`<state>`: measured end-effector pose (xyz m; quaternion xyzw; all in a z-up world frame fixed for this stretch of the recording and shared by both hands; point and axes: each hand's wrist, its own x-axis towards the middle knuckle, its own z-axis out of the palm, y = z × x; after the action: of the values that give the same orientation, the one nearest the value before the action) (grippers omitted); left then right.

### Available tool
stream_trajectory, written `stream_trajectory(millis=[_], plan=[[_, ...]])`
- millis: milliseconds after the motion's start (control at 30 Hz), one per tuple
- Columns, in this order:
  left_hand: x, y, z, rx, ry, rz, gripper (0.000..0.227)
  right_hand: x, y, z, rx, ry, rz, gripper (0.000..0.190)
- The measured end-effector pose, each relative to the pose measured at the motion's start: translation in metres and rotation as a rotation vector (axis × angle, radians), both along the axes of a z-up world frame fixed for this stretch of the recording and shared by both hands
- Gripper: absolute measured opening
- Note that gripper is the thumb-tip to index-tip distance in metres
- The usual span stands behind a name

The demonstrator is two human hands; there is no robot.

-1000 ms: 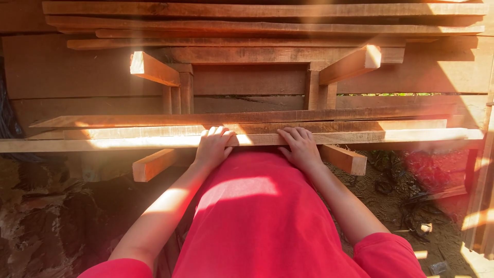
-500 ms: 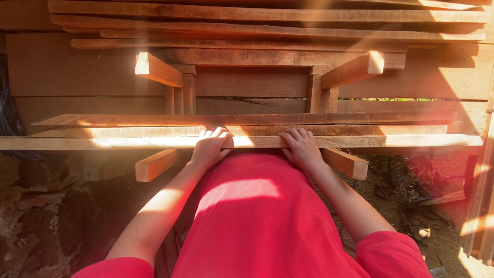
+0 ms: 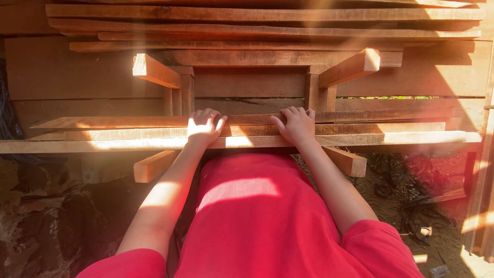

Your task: Picking up thin wooden planks from a stack and placing them onto a wooden frame.

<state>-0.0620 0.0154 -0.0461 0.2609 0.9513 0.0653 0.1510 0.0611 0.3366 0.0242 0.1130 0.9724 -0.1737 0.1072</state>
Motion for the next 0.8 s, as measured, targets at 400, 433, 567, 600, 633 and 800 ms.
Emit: stream_trajectory(millis=[400,433,567,600,633,800], plan=[[0.01,-0.001,-0.026,0.109,0.134,0.026,0.033,0.004,0.0,-0.022,-0.008,-0.049,-0.023,0.053],[0.01,0.001,-0.017,0.11,0.138,0.027,0.033,0.002,0.001,-0.022,-0.008,-0.045,-0.021,0.053],[0.015,0.006,0.002,0.102,0.219,-0.029,0.028,0.003,0.001,-0.02,-0.03,-0.114,-0.048,0.052],[0.013,0.006,0.003,0.107,0.223,-0.029,0.027,0.0,0.0,-0.019,-0.035,-0.111,-0.057,0.051],[0.013,0.006,0.003,0.105,0.221,-0.028,0.027,-0.001,-0.001,-0.019,-0.037,-0.114,-0.056,0.051],[0.002,0.021,0.005,0.001,0.032,0.132,0.03,-0.011,0.001,-0.03,-0.044,-0.172,-0.179,0.051]])
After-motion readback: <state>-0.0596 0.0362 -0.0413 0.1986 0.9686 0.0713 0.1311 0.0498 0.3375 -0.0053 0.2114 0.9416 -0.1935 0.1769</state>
